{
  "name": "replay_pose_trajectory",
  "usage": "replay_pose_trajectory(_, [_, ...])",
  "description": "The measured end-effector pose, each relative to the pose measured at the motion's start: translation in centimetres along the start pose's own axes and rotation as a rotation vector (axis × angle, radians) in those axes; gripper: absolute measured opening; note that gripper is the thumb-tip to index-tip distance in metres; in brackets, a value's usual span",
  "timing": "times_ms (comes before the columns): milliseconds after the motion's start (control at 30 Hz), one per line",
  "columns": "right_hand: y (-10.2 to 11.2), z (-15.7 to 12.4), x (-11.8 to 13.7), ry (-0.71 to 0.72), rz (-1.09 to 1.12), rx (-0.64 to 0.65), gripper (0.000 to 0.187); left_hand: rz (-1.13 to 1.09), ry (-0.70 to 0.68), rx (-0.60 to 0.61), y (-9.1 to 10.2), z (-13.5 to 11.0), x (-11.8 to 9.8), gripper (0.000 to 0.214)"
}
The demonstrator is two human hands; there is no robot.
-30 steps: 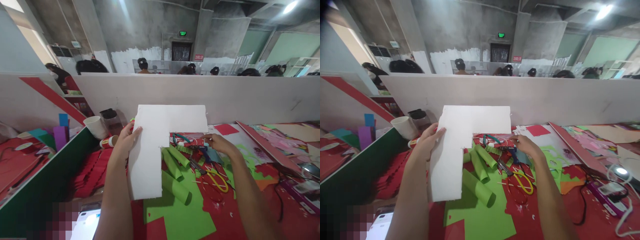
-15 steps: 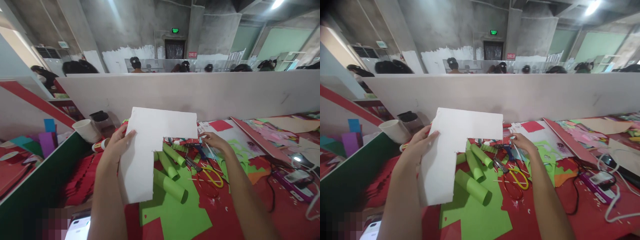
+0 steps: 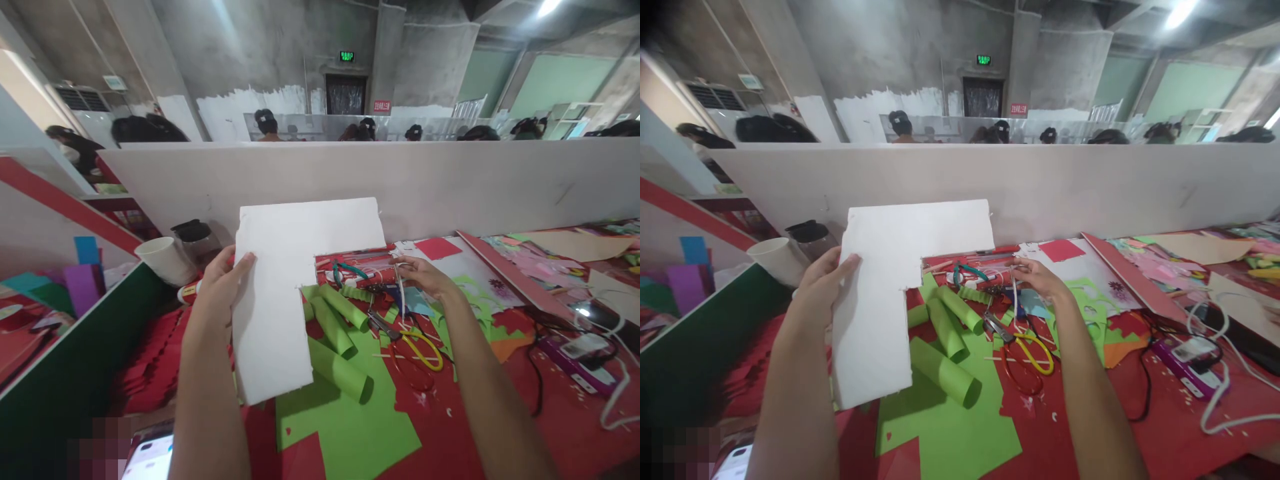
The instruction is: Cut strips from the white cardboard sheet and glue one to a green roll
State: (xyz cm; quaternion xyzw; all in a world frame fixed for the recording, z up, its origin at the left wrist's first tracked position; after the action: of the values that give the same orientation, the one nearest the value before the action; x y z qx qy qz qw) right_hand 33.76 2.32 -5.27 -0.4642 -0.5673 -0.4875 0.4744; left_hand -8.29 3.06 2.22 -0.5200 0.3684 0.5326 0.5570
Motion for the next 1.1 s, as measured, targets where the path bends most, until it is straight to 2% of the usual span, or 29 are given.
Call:
replay_pose_trajectory(100, [-0.5,-0.1,0.4,-0.041,-0.170,0.044,0.040,-0.061,-0.005,-0.049,0.1,0.0,-0.3,0.048])
replay_pose_trajectory(267, [-2.3,-0.6,1.3,-0.043,-0.476,0.246,0.035,-0.096,-0.008,-0.097,0.1,-0.3,-0.7,0.043])
replay_pose_trajectory(433, [-3.4,-0.3,0.8,-0.040,-0.669,0.282,0.030,-0.055,-0.006,-0.116,0.3,-0.5,-0.8,0.036])
replay_pose_trajectory(567, [-4.1,-0.3,0.5,-0.106,-0.743,0.327,0.028,-0.029,0.014,-0.048,0.3,-0.5,-0.6,0.042])
replay_pose_trajectory(667, [-4.2,-0.9,1.7,-0.062,-0.695,0.318,0.030,-0.028,0.039,0.017,0.0,-0.4,0.0,0.046])
replay_pose_trajectory(800, [-3.5,-1.6,3.5,0.077,-0.519,0.177,0.042,-0.008,0.101,0.151,-0.7,-0.4,1.0,0.050])
replay_pose_trajectory(967, [-2.3,-1.6,4.4,0.096,-0.137,-0.059,0.068,0.076,0.120,0.310,-1.9,-0.9,1.6,0.053])
replay_pose_trajectory(1033, [-2.1,-1.7,4.7,0.127,-0.014,-0.108,0.077,0.114,0.116,0.371,-2.4,-1.2,1.6,0.053])
replay_pose_trajectory(1100, [-2.1,-2.0,5.1,0.146,0.037,-0.102,0.071,0.137,0.125,0.417,-2.7,-1.3,1.6,0.051])
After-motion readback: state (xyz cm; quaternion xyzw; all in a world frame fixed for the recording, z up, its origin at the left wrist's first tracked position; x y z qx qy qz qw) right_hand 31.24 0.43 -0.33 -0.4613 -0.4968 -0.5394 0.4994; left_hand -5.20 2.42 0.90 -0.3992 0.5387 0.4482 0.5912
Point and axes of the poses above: each hand's wrist, its own z-axis towards the middle knuckle, its own y-axis out of the back of the hand, x = y × z, the point moved 3 cm from there along z, towards the middle knuckle, and after that the axes turned 1 degree about -y, right-handed, at the moved point
